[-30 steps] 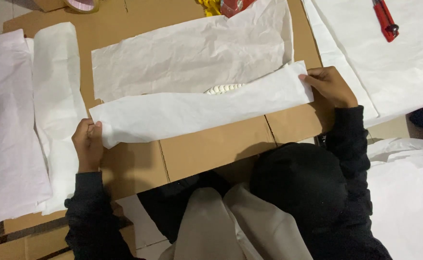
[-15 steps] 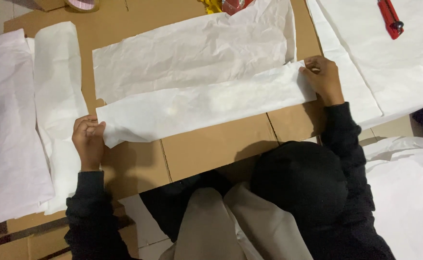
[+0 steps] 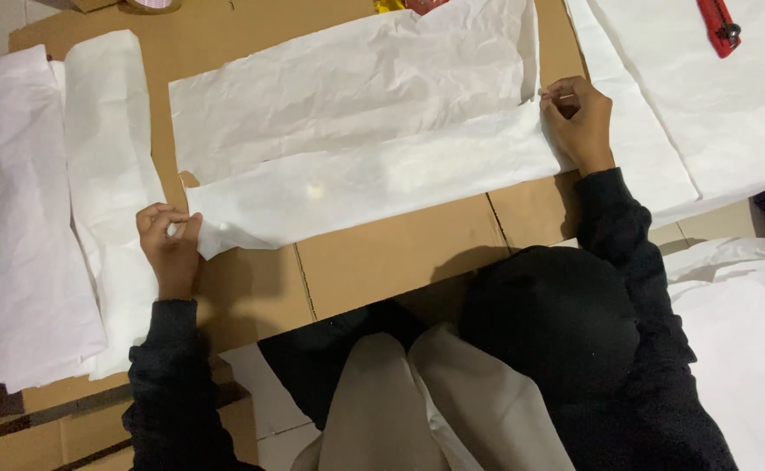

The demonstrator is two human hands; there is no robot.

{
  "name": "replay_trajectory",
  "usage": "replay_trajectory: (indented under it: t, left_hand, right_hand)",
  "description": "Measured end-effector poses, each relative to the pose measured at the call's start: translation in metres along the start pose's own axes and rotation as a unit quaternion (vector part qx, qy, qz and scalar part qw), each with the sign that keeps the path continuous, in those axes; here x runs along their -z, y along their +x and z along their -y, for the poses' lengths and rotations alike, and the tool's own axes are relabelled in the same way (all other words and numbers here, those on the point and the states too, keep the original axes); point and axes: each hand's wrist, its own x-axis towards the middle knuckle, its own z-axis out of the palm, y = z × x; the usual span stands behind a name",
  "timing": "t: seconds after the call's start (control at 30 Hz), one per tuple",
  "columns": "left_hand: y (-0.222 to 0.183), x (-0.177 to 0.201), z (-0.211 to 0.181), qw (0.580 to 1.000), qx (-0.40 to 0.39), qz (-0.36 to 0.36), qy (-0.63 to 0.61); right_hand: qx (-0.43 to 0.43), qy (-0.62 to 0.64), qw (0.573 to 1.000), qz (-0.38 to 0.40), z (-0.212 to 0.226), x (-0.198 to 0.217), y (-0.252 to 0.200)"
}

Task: Wrapping a wooden mermaid figurine in white tissue paper for packaging

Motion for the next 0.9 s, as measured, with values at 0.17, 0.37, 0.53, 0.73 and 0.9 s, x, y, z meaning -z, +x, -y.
replay_trajectory:
  t: [0.17, 0.37, 0.53, 0.73, 0.9]
  left_hand:
    - [0.004, 0.003, 0.002, 0.998, 0.039, 0.041, 0.016]
    - [0.002, 0.008, -0.008, 0.993, 0.097, 0.048, 0.047]
    - [-0.015, 0.014, -0.035, 0.988, -0.003, 0.058, 0.145]
    - [-0.045, -0.005, -0.068, 0.974, 0.073, -0.002, 0.216]
    - [-0.048, -0.017, -0.051, 0.974, 0.045, -0.062, 0.213]
  right_hand:
    - [0.048, -0.019, 0.998, -0.025, -0.013, -0.005, 0.001]
    - [0.137, -0.064, 0.988, -0.029, -0.01, -0.005, -0.002]
    - [0.128, -0.072, 0.989, -0.01, -0.008, -0.004, -0.004]
    - [0.151, -0.098, 0.984, -0.003, -0.016, -0.004, -0.001]
    - [0.13, -0.108, 0.986, 0.008, -0.026, -0.002, -0.003]
